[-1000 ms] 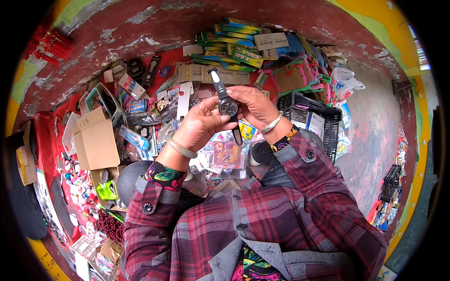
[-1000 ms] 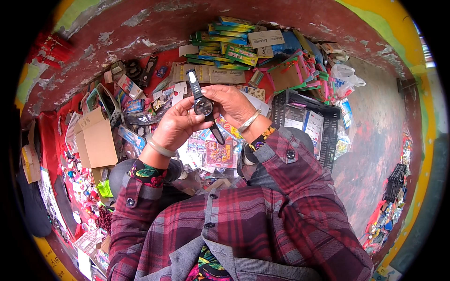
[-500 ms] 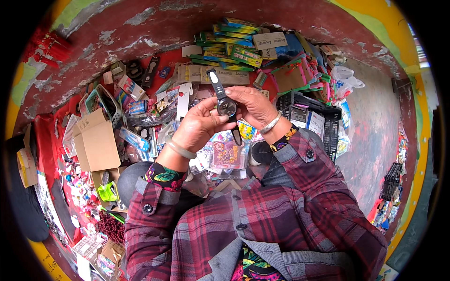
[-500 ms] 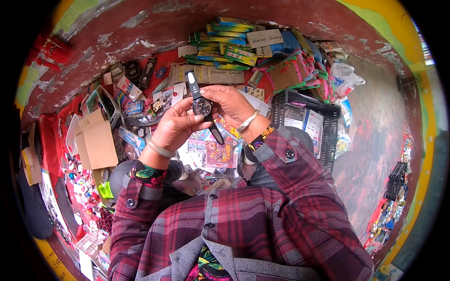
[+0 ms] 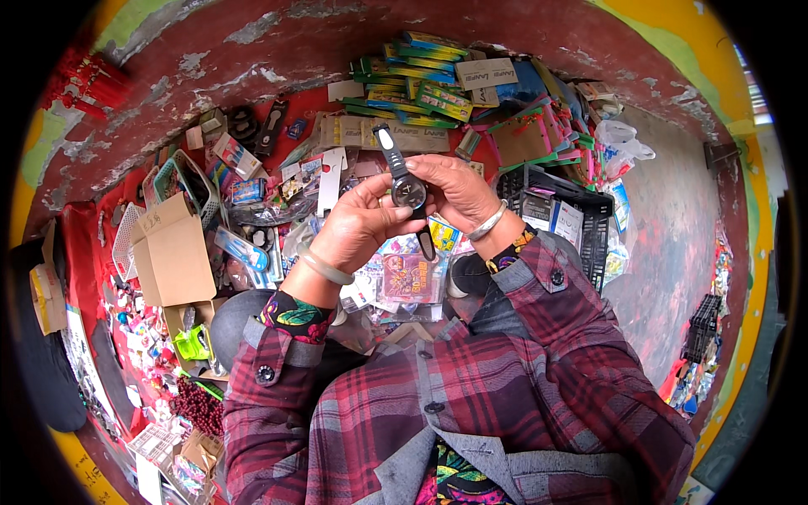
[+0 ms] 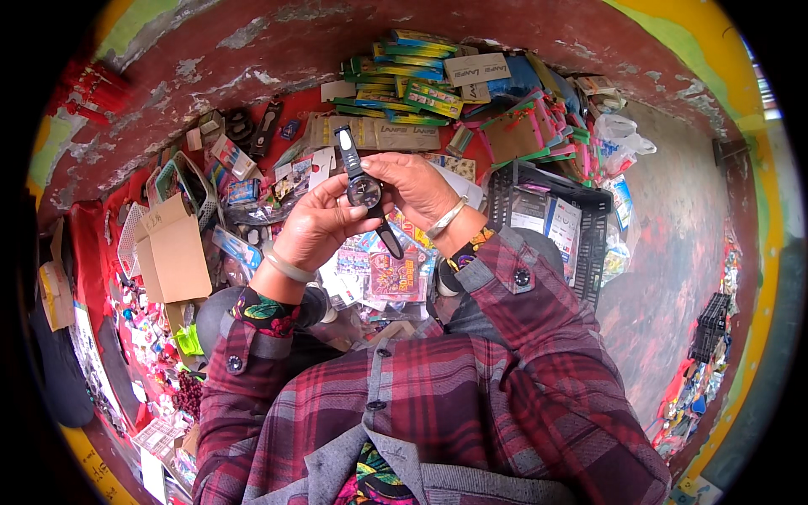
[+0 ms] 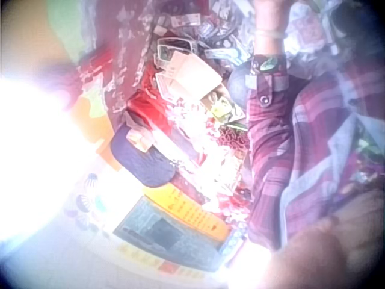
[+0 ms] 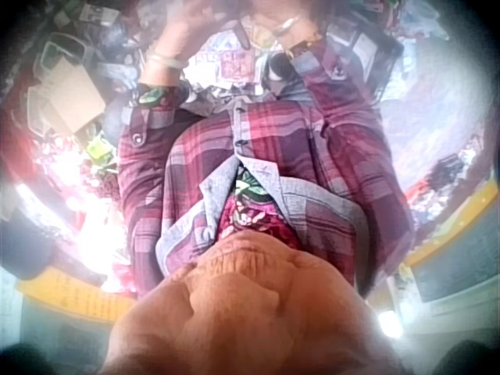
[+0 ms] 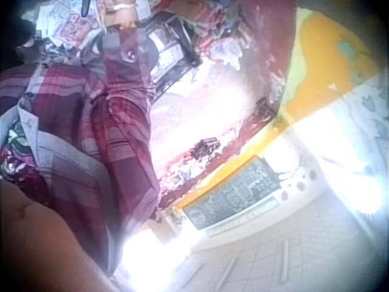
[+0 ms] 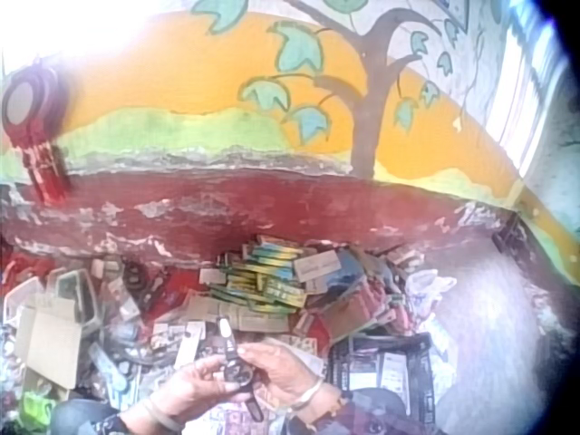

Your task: The person opens a small rectangular box and removes a wristwatch. They hold the watch with both hands, turning it over to view the face and the back, and manipulating the strap and crown. The person continues to handle the watch, examining its details closely.

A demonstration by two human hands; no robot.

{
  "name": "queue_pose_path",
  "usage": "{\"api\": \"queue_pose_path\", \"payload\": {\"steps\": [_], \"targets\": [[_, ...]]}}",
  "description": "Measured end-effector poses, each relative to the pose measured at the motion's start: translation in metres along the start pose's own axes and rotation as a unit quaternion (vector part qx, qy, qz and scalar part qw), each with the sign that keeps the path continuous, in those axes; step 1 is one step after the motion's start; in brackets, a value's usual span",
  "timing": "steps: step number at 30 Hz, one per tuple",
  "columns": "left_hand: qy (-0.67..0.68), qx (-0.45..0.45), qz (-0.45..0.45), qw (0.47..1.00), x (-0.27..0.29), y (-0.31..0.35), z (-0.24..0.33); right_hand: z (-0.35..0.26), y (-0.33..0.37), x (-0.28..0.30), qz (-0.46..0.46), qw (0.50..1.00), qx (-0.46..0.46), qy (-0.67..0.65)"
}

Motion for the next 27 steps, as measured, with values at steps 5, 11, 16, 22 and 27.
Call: {"api": "queue_pose_path", "payload": {"steps": [5,11,16,22,27], "targets": [[-0.003,0.001,-0.002,1.0,0.0012,-0.0003,-0.0005,0.0002,0.0001,-0.0009,0.007,1.0,0.0,-0.004],[-0.011,-0.004,-0.002,1.0,-0.0008,-0.0004,0.0015,-0.0018,0.0007,-0.0025,0.004,1.0,0.002,-0.011],[-0.015,-0.005,-0.001,1.0,-0.0005,-0.0001,0.0019,-0.0018,0.0005,-0.0042,-0.001,1.0,0.002,-0.017],[-0.014,-0.008,-0.004,1.0,0.0007,-0.0006,0.0017,-0.0007,-0.0004,-0.0014,-0.007,1.0,-0.001,-0.011],[-0.002,-0.006,-0.003,1.0,-0.0003,-0.0004,0.0018,-0.0025,0.0009,-0.0066,-0.01,1.0,-0.004,-0.018]]}}
Point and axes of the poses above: each hand's wrist, its own y-axis away from the middle knuckle, its own x-axis out of the back of the hand, z = x × y, the point moved 6 cm from there along -y, towards the middle knuckle, and after that the axes turned 8 degrees about -z, right-handed, at the moved point
